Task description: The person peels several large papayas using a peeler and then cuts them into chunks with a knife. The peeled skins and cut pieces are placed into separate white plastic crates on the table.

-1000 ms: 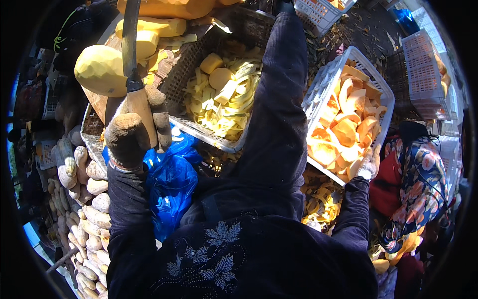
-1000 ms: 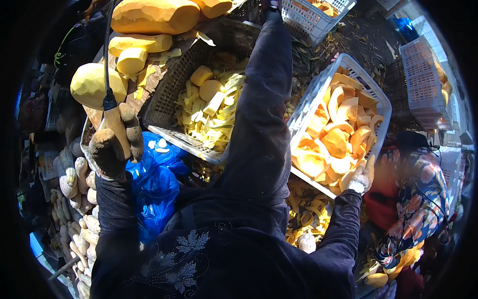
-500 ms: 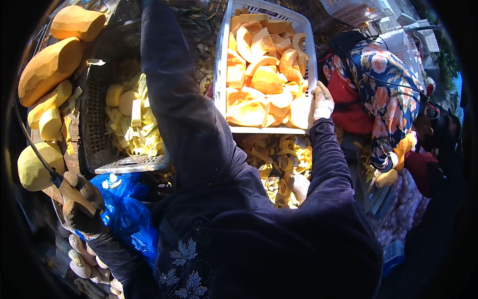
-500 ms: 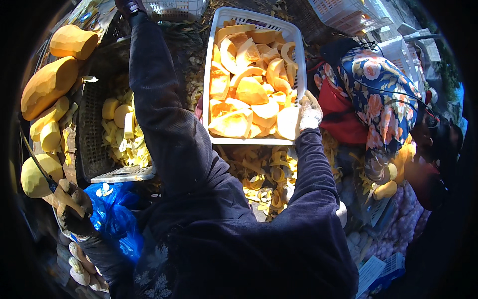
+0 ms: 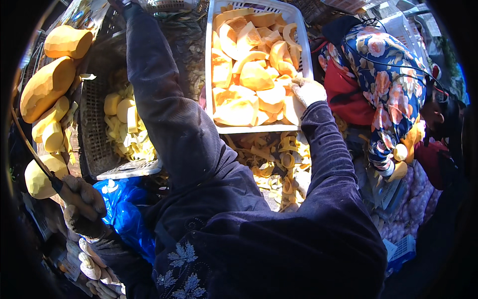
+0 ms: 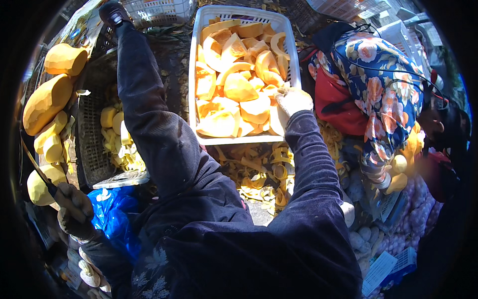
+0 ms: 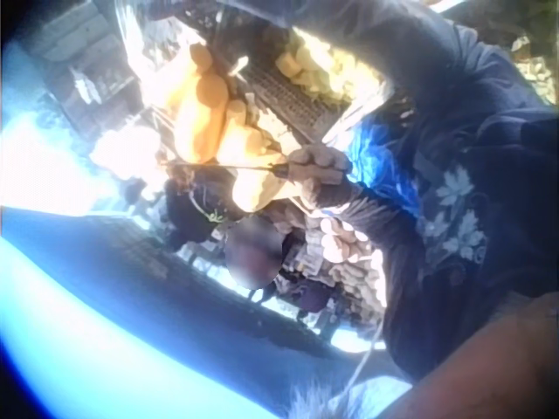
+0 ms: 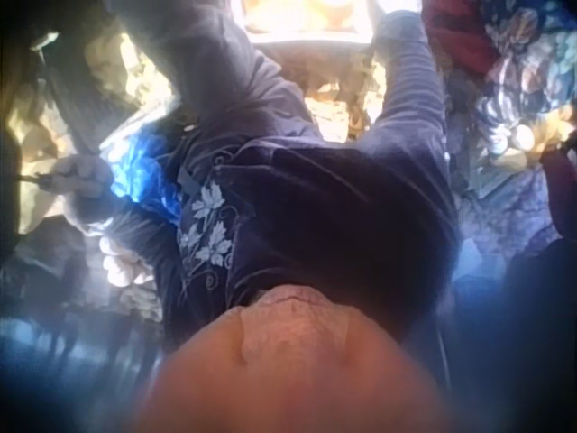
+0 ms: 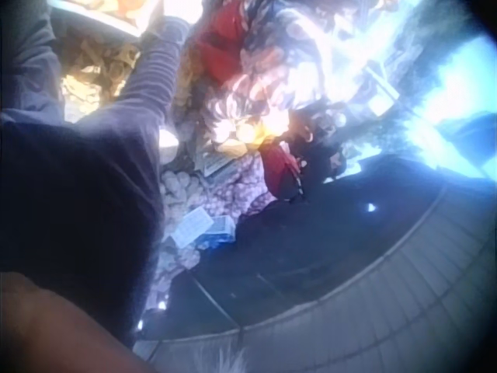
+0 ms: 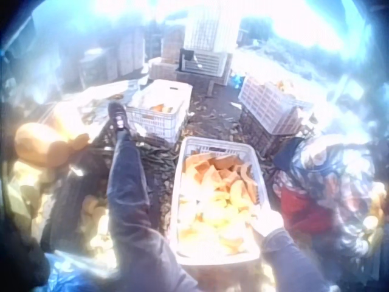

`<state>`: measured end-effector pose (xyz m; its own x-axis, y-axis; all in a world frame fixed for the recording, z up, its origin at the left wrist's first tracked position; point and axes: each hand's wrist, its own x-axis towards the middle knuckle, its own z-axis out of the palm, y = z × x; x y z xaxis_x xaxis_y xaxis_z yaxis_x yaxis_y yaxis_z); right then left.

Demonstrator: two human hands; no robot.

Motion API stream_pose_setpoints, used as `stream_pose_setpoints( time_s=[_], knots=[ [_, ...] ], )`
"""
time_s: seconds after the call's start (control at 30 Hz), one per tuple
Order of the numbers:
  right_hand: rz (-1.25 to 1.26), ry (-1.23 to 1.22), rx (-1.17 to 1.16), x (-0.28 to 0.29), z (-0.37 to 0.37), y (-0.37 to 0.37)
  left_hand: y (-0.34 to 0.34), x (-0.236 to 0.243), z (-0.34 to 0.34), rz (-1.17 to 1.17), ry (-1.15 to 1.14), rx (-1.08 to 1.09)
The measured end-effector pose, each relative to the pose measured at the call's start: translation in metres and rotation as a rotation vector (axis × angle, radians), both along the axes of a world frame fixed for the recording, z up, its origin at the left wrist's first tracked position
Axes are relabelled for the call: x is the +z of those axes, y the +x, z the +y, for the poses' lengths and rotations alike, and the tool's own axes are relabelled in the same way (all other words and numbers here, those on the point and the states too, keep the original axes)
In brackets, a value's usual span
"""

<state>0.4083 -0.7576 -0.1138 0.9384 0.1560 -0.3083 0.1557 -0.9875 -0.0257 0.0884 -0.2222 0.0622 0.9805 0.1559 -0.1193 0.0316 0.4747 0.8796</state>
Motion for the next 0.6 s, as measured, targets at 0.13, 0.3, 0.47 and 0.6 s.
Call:
stream_pose_setpoints(
  time_s=[0.13, 0.3, 0.47, 0.6],
  knots=[
    [0.002, 0.112, -0.131, 0.024, 0.007, -0.015, 0.006, -0.007, -0.003, 0.002, 0.005, 0.102],
    [0.136, 1.398, -0.719, -0.007, -0.004, 0.003, 0.001, 0.000, -0.003, -0.015, -0.086, -0.038],
    [-0.089, 0.103, -0.034, 0.019, 0.017, -0.019, 0.006, -0.008, -0.009, 0.011, -0.092, 0.000],
    [-0.383, 0.504, -0.069, -0.009, -0.002, -0.019, 0.008, -0.005, -0.014, 0.004, -0.060, -0.041]
  ],
)
